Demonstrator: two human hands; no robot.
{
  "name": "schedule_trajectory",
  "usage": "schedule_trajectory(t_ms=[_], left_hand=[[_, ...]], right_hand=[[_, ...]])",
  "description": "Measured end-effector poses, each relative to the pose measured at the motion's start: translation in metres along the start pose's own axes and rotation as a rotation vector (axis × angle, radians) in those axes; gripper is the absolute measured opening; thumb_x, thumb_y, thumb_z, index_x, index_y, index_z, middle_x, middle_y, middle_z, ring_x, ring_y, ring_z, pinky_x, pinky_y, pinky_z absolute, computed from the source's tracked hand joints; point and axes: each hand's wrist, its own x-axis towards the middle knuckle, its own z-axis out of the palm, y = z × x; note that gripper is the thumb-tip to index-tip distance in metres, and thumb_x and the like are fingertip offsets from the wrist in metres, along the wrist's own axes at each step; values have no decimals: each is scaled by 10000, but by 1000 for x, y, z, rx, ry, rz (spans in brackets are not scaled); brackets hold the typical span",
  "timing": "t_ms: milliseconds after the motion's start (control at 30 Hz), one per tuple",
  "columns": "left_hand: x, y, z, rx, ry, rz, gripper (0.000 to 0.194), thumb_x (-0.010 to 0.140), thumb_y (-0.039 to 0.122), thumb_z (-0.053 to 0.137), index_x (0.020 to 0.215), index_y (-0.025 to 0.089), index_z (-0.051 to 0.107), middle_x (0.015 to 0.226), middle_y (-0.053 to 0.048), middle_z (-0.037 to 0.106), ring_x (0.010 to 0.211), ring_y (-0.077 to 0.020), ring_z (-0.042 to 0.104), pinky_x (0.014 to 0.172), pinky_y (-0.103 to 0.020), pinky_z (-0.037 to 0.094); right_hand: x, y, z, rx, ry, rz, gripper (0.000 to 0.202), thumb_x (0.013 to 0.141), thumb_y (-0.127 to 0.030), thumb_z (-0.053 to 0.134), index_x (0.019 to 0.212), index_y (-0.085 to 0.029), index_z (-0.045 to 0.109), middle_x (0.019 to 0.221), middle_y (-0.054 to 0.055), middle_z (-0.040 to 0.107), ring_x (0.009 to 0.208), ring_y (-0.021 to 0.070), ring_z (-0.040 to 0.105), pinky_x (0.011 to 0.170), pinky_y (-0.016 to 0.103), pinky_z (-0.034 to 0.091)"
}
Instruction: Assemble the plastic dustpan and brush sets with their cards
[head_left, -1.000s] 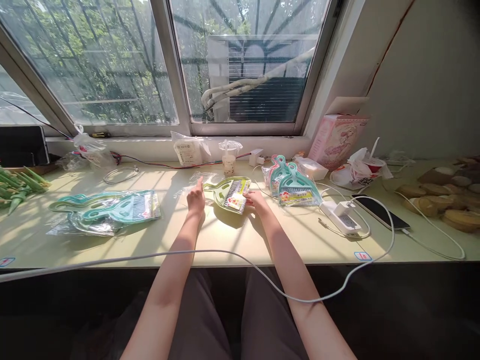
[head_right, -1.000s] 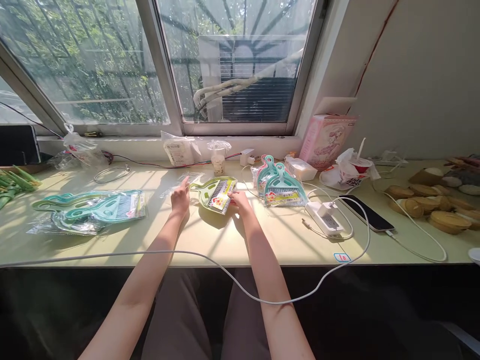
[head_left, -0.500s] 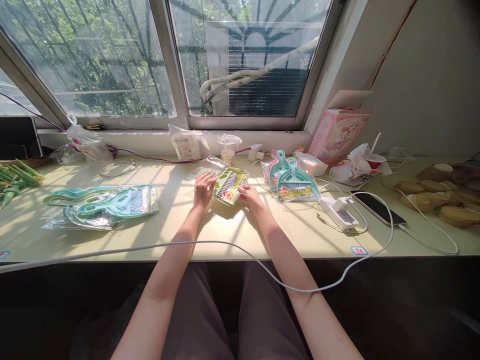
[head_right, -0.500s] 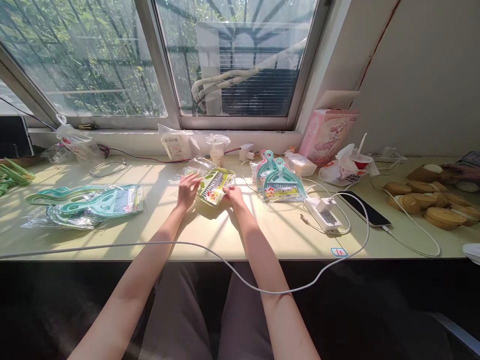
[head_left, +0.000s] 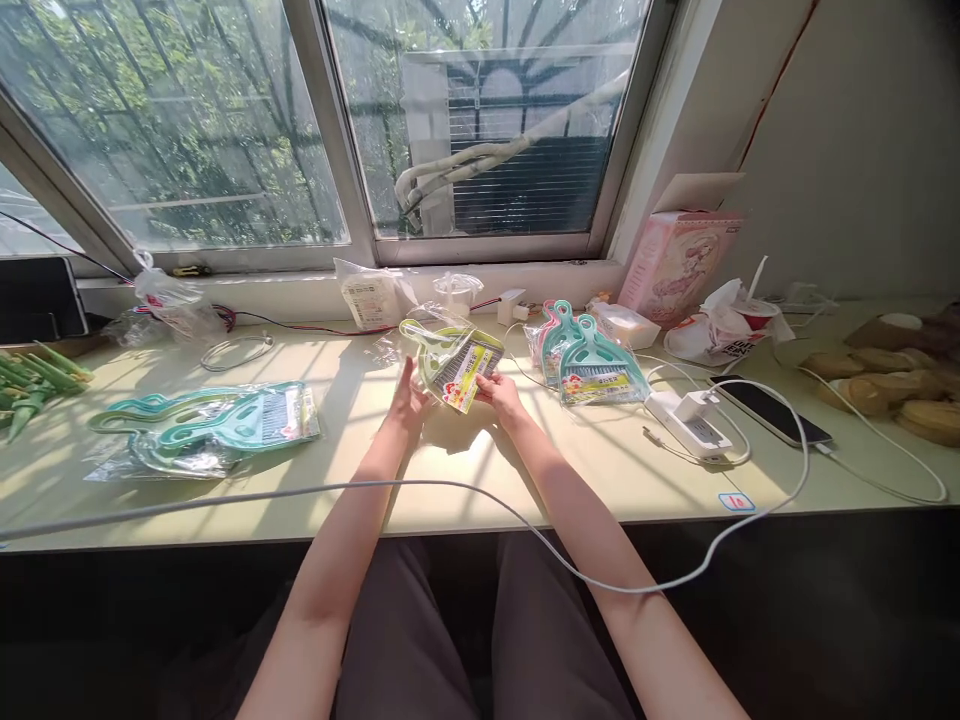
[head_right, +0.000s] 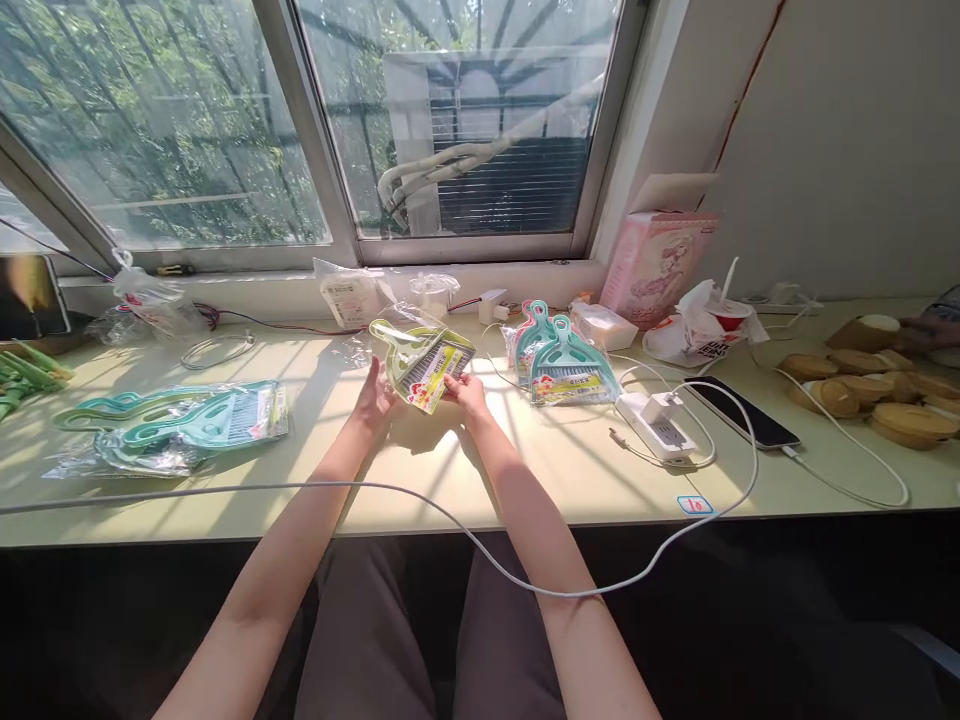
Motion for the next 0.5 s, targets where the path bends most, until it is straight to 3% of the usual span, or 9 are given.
schedule_trajectory(t_ms=[67, 133, 267, 400, 500], left_hand=[[-2, -3, 7, -302, -107, -142, 589, 1170, 602, 584, 1460, 115, 747, 1433, -220, 830, 1403, -421, 775, 1164, -550, 666], [-6, -5, 18, -417, -123, -195, 476, 1089, 517, 722, 1354, 128, 793, 1419, -207, 844, 1404, -406, 780, 1177, -520, 668], [-10, -8, 30, -440, -264, -206, 379, 942, 402, 849, 1244, 174, 846, 1412, -196, 853, 1383, -401, 794, 1066, -480, 714], [-8, -10, 27, -427, -437, -177, 459, 902, 414, 868, 1316, 218, 835, 1496, -169, 825, 1376, -383, 799, 899, -421, 727], [-10, -10, 28, -400, -490, -169, 544, 869, 419, 911, 1372, 233, 816, 1464, -161, 841, 1291, -386, 834, 877, -432, 720]], right_hand=[[2, 1, -1, -3, -12, 7, 212, 910, -161, 941, 908, -231, 741, 876, 61, 867, 943, 291, 884, 962, 445, 748], [5, 2, -2, 5, 23, 2, 206, 921, -156, 927, 912, -231, 736, 860, 50, 859, 951, 281, 880, 960, 431, 748], [8, 6, 0, 38, 147, -35, 218, 920, -237, 945, 952, -244, 729, 875, 48, 857, 1042, 302, 876, 966, 449, 759], [5, 14, 4, 68, 218, -59, 134, 977, -239, 853, 949, -254, 723, 994, 74, 878, 1155, 312, 852, 999, 473, 758], [5, 17, 5, 86, 266, -63, 106, 1001, -250, 810, 942, -264, 722, 1029, 85, 876, 1187, 326, 836, 990, 509, 763]])
